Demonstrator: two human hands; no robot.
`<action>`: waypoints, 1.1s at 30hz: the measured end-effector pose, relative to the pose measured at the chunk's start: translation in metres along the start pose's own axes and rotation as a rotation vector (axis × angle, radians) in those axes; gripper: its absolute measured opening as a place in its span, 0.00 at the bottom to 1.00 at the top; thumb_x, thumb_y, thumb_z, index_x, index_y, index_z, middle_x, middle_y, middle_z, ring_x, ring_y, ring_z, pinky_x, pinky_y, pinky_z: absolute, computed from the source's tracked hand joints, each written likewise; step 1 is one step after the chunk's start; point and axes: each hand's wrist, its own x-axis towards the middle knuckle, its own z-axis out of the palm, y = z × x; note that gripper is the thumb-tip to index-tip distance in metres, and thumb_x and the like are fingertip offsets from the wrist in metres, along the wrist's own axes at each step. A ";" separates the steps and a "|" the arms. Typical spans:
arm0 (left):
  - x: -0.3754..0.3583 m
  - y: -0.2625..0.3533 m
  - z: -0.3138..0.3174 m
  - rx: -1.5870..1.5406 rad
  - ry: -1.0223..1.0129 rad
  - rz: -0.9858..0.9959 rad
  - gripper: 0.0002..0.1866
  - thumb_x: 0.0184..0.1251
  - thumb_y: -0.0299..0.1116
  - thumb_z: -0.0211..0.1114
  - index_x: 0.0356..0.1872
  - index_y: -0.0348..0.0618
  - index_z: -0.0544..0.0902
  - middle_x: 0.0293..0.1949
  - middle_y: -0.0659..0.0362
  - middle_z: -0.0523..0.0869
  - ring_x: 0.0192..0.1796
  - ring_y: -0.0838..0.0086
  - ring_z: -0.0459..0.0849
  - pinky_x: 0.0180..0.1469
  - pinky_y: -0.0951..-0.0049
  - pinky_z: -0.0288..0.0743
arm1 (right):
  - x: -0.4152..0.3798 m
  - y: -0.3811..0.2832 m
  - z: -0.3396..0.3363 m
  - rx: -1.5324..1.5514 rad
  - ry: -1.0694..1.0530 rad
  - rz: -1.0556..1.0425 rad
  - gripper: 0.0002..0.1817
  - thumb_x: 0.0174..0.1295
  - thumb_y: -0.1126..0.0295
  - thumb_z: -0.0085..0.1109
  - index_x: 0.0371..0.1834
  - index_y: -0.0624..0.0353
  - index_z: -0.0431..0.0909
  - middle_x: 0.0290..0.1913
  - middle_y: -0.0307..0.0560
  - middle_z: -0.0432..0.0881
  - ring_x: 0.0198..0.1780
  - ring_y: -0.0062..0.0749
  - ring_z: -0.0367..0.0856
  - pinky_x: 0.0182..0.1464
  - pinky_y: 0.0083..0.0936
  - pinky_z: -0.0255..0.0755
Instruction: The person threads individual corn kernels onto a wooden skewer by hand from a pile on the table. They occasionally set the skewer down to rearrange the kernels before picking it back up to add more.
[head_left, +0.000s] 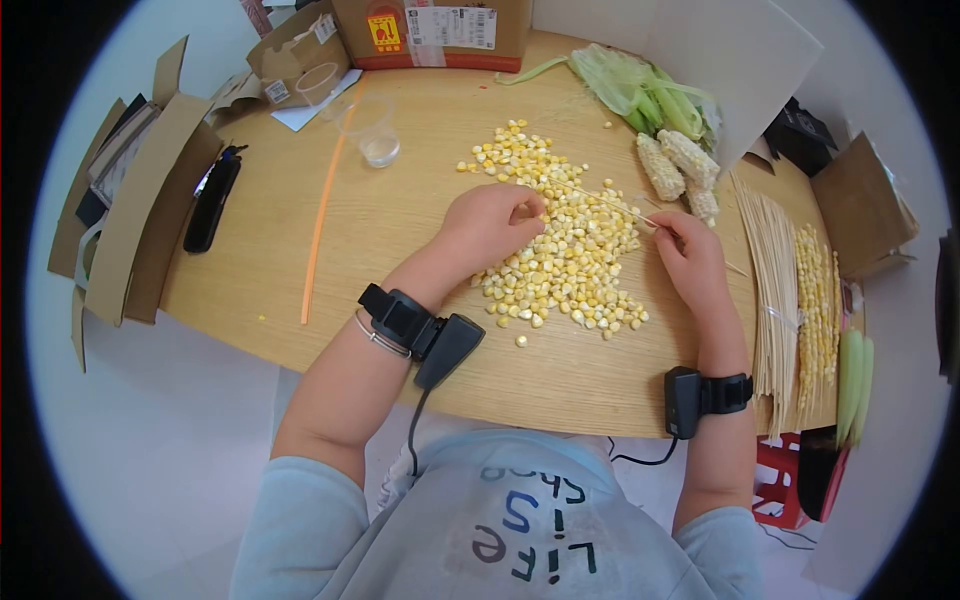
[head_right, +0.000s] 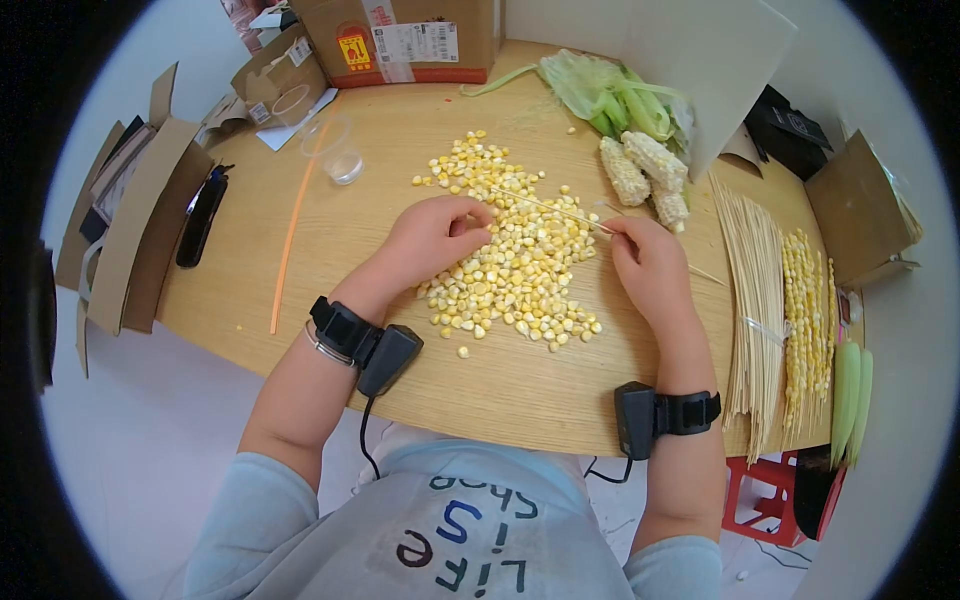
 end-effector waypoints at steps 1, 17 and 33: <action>0.000 -0.001 0.000 0.000 0.001 -0.002 0.10 0.58 0.34 0.64 0.39 0.43 0.83 0.20 0.64 0.74 0.25 0.81 0.71 0.29 0.77 0.67 | 0.000 0.001 0.000 0.001 -0.002 -0.001 0.08 0.58 0.76 0.53 0.39 0.63 0.80 0.33 0.49 0.80 0.29 0.33 0.76 0.33 0.25 0.70; 0.000 -0.013 -0.008 -0.165 -0.017 0.018 0.08 0.54 0.25 0.62 0.36 0.39 0.83 0.31 0.61 0.76 0.33 0.79 0.76 0.35 0.79 0.70 | 0.000 -0.002 -0.002 -0.013 0.006 -0.012 0.09 0.58 0.75 0.53 0.39 0.63 0.80 0.32 0.50 0.81 0.30 0.35 0.77 0.34 0.26 0.70; -0.001 -0.007 -0.007 -0.146 -0.057 -0.003 0.11 0.53 0.29 0.66 0.39 0.41 0.84 0.31 0.58 0.78 0.34 0.75 0.77 0.36 0.76 0.71 | 0.000 -0.005 -0.003 -0.037 -0.025 0.018 0.08 0.58 0.75 0.54 0.39 0.63 0.80 0.32 0.51 0.80 0.29 0.35 0.76 0.34 0.27 0.70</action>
